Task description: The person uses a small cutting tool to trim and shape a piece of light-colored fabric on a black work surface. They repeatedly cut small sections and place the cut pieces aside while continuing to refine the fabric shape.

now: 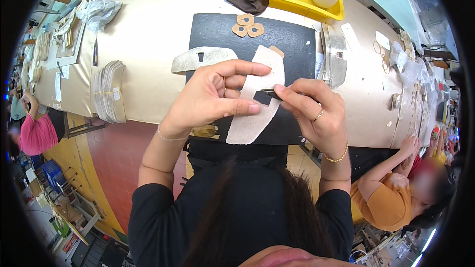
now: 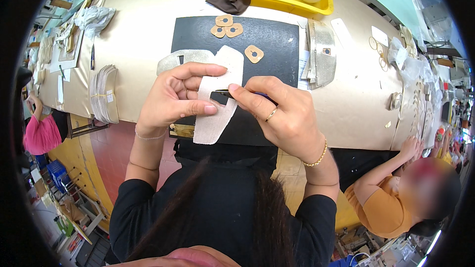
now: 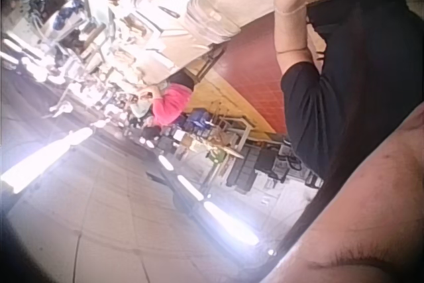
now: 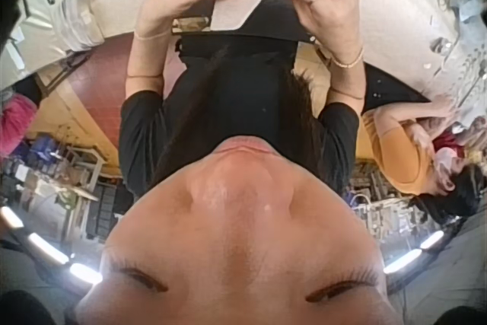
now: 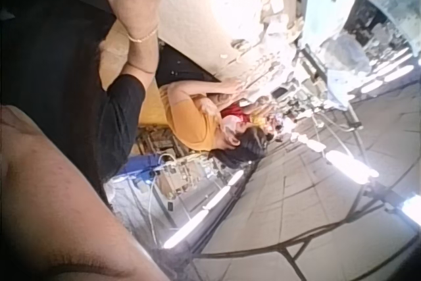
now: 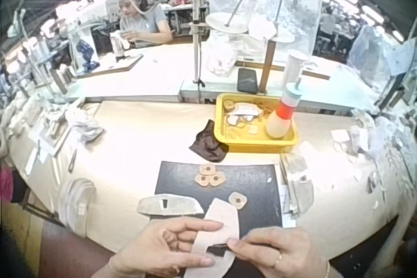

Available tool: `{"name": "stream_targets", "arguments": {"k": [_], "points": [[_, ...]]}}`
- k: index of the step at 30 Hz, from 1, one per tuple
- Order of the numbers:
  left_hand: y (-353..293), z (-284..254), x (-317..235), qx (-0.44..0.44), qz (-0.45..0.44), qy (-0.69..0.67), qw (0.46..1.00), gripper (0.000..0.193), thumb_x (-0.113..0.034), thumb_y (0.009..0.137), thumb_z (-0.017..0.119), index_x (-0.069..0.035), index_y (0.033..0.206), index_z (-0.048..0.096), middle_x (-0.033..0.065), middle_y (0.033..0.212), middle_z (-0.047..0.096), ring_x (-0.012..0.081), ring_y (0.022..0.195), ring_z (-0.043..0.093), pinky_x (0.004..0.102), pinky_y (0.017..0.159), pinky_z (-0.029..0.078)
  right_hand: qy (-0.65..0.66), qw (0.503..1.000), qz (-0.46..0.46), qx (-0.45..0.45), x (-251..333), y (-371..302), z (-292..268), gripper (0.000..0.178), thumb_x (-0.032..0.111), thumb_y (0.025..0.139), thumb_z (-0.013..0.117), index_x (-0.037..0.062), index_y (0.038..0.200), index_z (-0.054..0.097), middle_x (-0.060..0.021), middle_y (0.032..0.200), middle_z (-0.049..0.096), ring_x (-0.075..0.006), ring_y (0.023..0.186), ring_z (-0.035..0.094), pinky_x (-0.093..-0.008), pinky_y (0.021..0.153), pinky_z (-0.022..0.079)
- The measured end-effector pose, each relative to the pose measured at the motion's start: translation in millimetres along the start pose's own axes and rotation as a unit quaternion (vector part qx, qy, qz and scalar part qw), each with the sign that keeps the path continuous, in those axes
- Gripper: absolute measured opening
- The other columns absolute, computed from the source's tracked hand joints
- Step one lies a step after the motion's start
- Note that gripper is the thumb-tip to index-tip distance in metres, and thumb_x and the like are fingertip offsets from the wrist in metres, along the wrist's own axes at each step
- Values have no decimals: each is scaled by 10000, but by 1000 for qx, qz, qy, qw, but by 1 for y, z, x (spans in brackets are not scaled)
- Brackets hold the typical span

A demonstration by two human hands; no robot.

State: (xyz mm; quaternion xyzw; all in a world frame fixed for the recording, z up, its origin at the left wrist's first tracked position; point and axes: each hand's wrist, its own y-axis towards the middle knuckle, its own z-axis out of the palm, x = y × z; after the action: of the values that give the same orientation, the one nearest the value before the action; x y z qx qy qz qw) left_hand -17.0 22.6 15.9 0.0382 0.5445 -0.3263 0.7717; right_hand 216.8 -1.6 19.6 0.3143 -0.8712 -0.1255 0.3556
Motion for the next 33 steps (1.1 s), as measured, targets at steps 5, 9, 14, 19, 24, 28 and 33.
{"name": "stream_targets", "arguments": {"k": [5, 9, 14, 19, 24, 28, 33], "points": [[1, 0, -1, 1, -9, 52, 999, 569, 85, 788, 751, 53, 1319, 550, 145, 1054, 714, 148, 942, 703, 260, 839, 573, 7, 1000, 18, -5, 2, 1, -3, 386, -1, 716, 796, 83, 1087, 733, -58, 912, 623, -188, 732, 635, -296, 595, 513], [1, 4, -1, 3, -7, 76, 997, 562, 90, 796, 738, 48, 1324, 551, 139, 1049, 714, 143, 943, 701, 255, 836, 570, 11, 1000, 25, 7, 4, 1, -6, 376, 9, 720, 797, 85, 1083, 732, -58, 913, 625, -189, 731, 631, -301, 592, 512], [2, 6, -2, 13, -12, 52, 999, 561, 86, 801, 737, 47, 1329, 549, 136, 1047, 715, 132, 933, 697, 242, 820, 568, 1, 1000, 16, 9, 3, 0, -7, 369, 12, 720, 795, 89, 1076, 735, -53, 901, 628, -187, 724, 630, -301, 589, 511], [5, 3, -4, 26, -21, 81, 996, 561, 86, 803, 736, 46, 1332, 552, 129, 1030, 715, 118, 922, 691, 231, 813, 565, -6, 1000, 0, -1, -1, 0, -9, 368, 6, 716, 793, 94, 1070, 738, -50, 894, 634, -191, 713, 636, -299, 580, 509], [5, 4, -7, 34, -22, 60, 997, 574, 81, 802, 741, 44, 1341, 548, 97, 980, 709, 106, 912, 686, 211, 782, 560, 8, 1000, 26, 8, 3, 0, -11, 362, -14, 705, 787, 93, 1049, 744, -52, 891, 635, -193, 710, 641, -298, 576, 509], [5, 4, -10, 42, -29, 92, 994, 583, 74, 803, 746, 45, 1349, 542, 81, 960, 702, 91, 892, 681, 196, 750, 550, 0, 1000, 7, 16, 2, 3, -10, 364, -16, 693, 789, 91, 1039, 747, -50, 886, 637, -191, 704, 639, -299, 575, 507], [6, 3, -10, 58, -55, 82, 993, 572, 75, 818, 734, 52, 1353, 533, 105, 986, 705, 102, 895, 689, 205, 769, 560, 7, 1000, -6, 24, -2, 2, -10, 377, -19, 678, 792, 88, 1036, 746, -45, 873, 637, -189, 696, 636, -297, 568, 501]]}}
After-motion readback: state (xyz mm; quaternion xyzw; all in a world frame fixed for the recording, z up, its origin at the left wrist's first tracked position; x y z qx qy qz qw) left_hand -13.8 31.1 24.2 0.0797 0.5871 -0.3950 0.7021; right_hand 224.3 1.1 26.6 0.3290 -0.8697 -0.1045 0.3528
